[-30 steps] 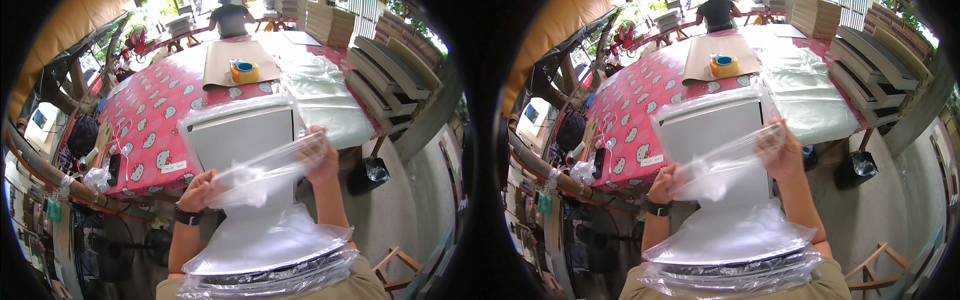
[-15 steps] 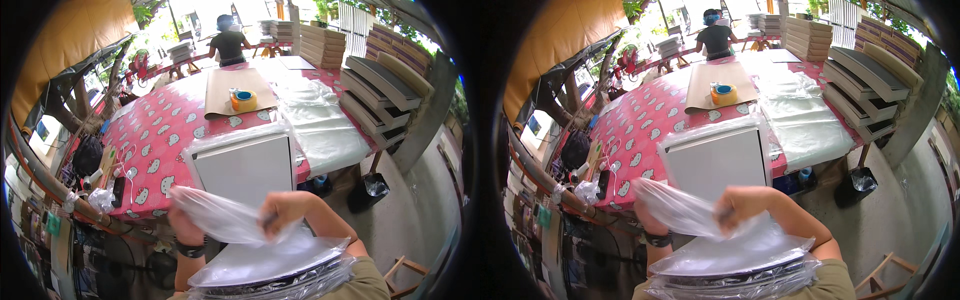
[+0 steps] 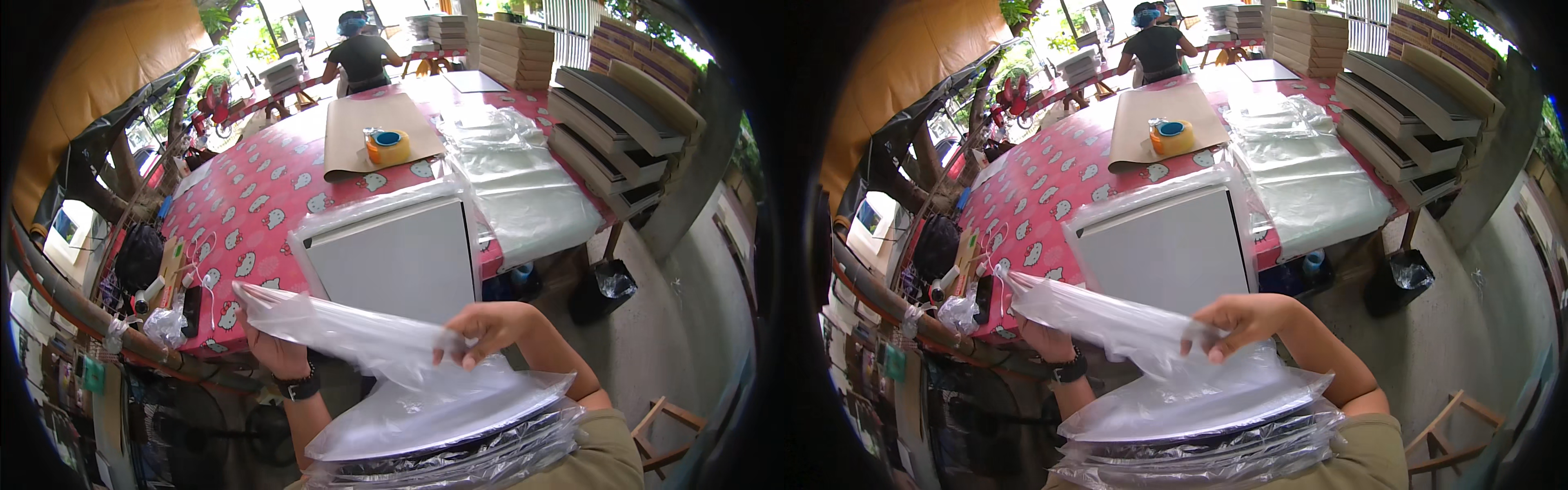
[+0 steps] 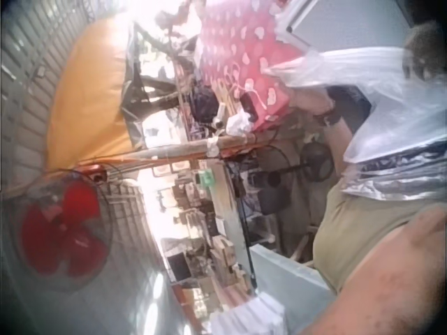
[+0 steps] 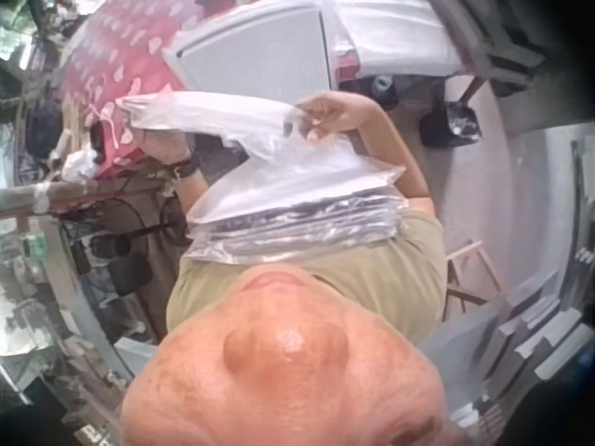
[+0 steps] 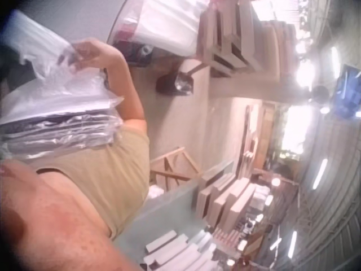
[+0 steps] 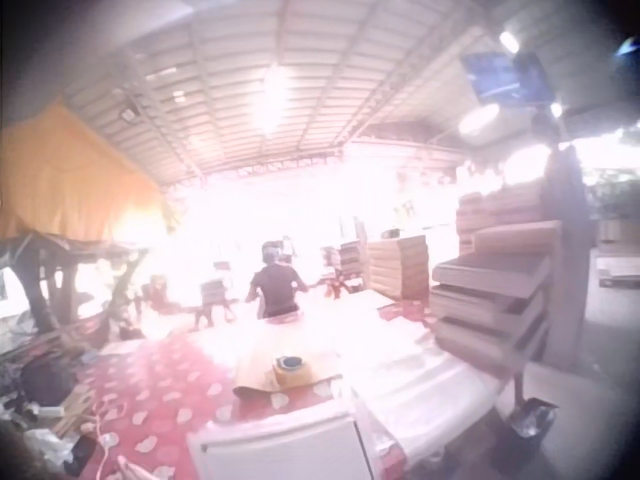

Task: The person wraps individual black panels in plastic film by hand and stacks them on a table.

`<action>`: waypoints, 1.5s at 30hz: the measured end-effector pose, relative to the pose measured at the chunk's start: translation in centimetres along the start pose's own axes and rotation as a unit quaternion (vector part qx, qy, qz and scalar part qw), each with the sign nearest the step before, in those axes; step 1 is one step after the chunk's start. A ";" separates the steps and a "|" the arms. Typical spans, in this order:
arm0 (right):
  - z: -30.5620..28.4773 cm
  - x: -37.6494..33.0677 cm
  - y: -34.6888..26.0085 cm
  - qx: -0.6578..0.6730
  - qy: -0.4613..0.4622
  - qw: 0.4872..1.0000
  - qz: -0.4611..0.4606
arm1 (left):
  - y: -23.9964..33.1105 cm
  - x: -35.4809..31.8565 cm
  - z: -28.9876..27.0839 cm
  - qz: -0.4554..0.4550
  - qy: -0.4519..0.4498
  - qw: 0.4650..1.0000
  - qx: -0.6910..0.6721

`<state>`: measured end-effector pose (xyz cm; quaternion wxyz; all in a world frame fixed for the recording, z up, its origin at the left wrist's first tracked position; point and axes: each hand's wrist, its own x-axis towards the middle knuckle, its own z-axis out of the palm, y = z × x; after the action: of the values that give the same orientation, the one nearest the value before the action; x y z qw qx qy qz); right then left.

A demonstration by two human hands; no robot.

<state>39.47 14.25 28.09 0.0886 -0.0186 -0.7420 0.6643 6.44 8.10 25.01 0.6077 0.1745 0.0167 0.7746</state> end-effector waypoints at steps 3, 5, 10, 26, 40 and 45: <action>-2.0 -1.3 2.1 0.101 0.331 0.936 -0.068 | 0.4 0.8 -1.6 0.007 -0.097 0.981 0.169; -4.7 -0.5 1.0 -0.028 0.519 0.854 -0.024 | 1.0 2.5 -1.7 -0.065 -0.106 0.934 0.336; -7.8 2.4 2.6 -0.406 0.607 0.684 -0.013 | -1.6 6.9 -1.0 0.165 0.023 0.706 0.688; -1.3 -5.1 9.6 0.305 0.460 0.832 0.056 | 0.6 -3.0 -8.0 -0.289 0.100 0.828 0.471; 2.9 -14.1 37.5 -0.210 0.568 0.752 0.260 | -7.3 -13.3 -24.6 -0.283 0.262 0.643 0.662; -0.6 -5.6 17.2 -0.111 0.690 0.715 0.000 | -6.9 -14.1 -25.4 -0.215 0.239 0.525 0.788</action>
<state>43.57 16.04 10.50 0.5731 -0.4814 -0.5434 0.3802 8.37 1.26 -3.97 0.3447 0.3814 0.8018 0.3046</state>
